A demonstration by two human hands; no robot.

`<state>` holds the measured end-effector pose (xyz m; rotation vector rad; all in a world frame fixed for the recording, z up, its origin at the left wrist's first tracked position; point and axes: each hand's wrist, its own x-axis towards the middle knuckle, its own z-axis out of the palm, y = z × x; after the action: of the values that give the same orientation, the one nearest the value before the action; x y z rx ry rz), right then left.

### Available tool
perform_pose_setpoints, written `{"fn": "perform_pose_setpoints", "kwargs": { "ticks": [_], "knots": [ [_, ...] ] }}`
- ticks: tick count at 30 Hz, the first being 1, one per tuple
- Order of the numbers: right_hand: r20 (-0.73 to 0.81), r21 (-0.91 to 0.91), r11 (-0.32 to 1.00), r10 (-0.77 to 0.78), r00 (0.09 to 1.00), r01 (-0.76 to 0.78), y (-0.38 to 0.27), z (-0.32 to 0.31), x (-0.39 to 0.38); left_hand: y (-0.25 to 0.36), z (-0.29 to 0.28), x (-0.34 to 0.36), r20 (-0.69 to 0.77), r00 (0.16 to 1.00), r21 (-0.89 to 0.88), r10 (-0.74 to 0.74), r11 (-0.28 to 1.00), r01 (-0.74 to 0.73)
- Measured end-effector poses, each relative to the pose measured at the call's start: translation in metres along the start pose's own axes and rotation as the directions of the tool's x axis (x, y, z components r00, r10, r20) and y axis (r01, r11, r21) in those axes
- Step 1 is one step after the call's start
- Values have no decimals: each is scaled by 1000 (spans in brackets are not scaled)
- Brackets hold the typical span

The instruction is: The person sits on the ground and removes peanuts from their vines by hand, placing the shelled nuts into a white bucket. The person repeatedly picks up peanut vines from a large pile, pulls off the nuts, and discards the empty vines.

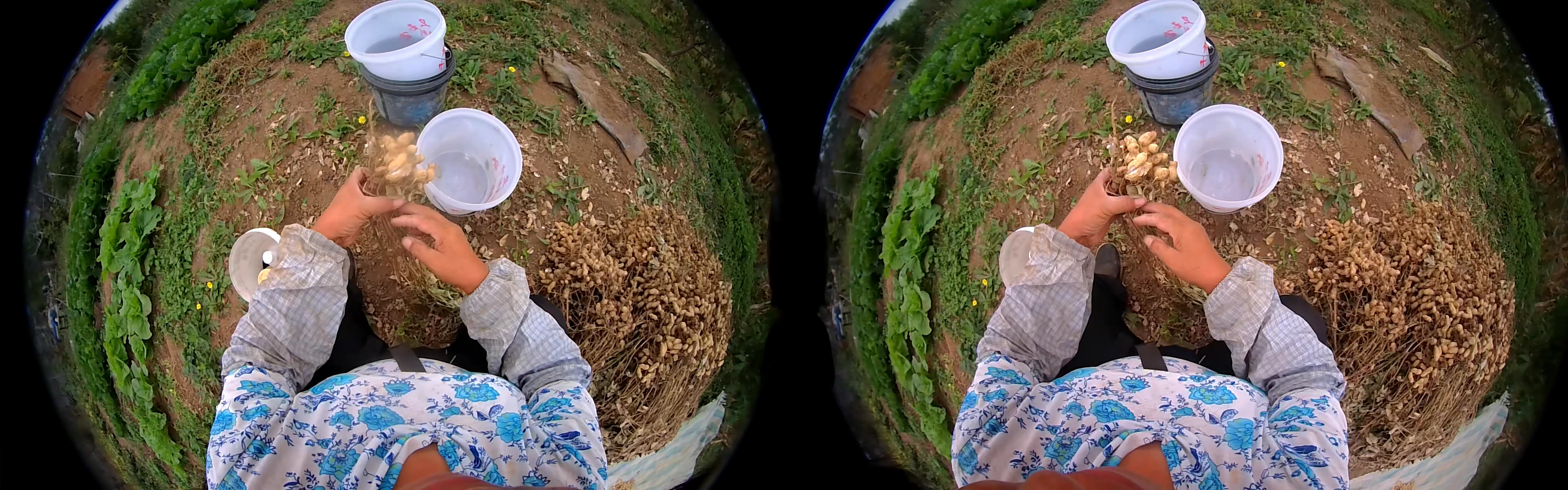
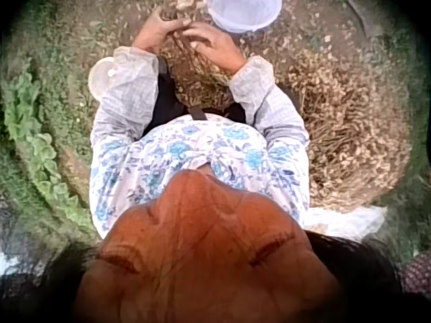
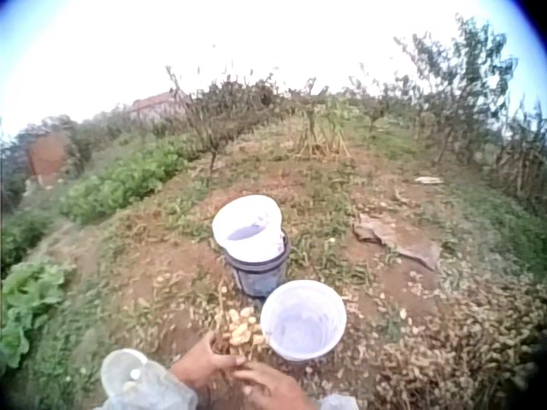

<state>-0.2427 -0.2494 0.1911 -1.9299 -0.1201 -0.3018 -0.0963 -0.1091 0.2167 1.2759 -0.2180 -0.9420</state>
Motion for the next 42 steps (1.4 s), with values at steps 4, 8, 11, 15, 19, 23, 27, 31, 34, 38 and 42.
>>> {"fn": "perform_pose_setpoints", "kwargs": {
  "ticks": [4,8,11,15,19,23,27,31,34,38,42],
  "knots": [
    [-2,433,778,505,863,-455,1,-34,6,-2,-6,10,-23,1000,69,8,998,-7],
    [-290,407,849,470,834,-337,6,-40,22,-8,-12,14,56,998,99,10,995,-16],
    [-226,424,844,449,864,-328,13,-31,22,-6,-7,14,109,993,99,-33,995,23],
    [-257,424,865,401,879,-270,6,-24,16,-10,-11,15,139,990,19,-5,1000,3],
    [-408,206,970,203,890,-127,1,-22,11,-6,-8,14,180,983,-49,35,998,-27],
    [-447,30,999,52,893,-43,2,-21,12,-4,-4,12,223,973,-93,60,995,-40],
    [-430,155,968,244,869,-195,-3,-18,10,-7,-2,13,193,977,-72,90,994,-78],
    [-415,421,886,377,828,-193,3,-27,11,-3,2,15,124,985,-27,122,993,-119],
    [-450,766,642,574,684,-35,4,-37,18,-12,1,18,94,990,-2,109,994,-109],
    [-305,861,500,659,688,-98,16,-69,14,-18,-8,22,33,996,119,83,989,-86],
    [-11,787,498,600,800,-364,8,-49,16,-18,-6,24,-24,996,311,85,948,-73]
  ]
}}
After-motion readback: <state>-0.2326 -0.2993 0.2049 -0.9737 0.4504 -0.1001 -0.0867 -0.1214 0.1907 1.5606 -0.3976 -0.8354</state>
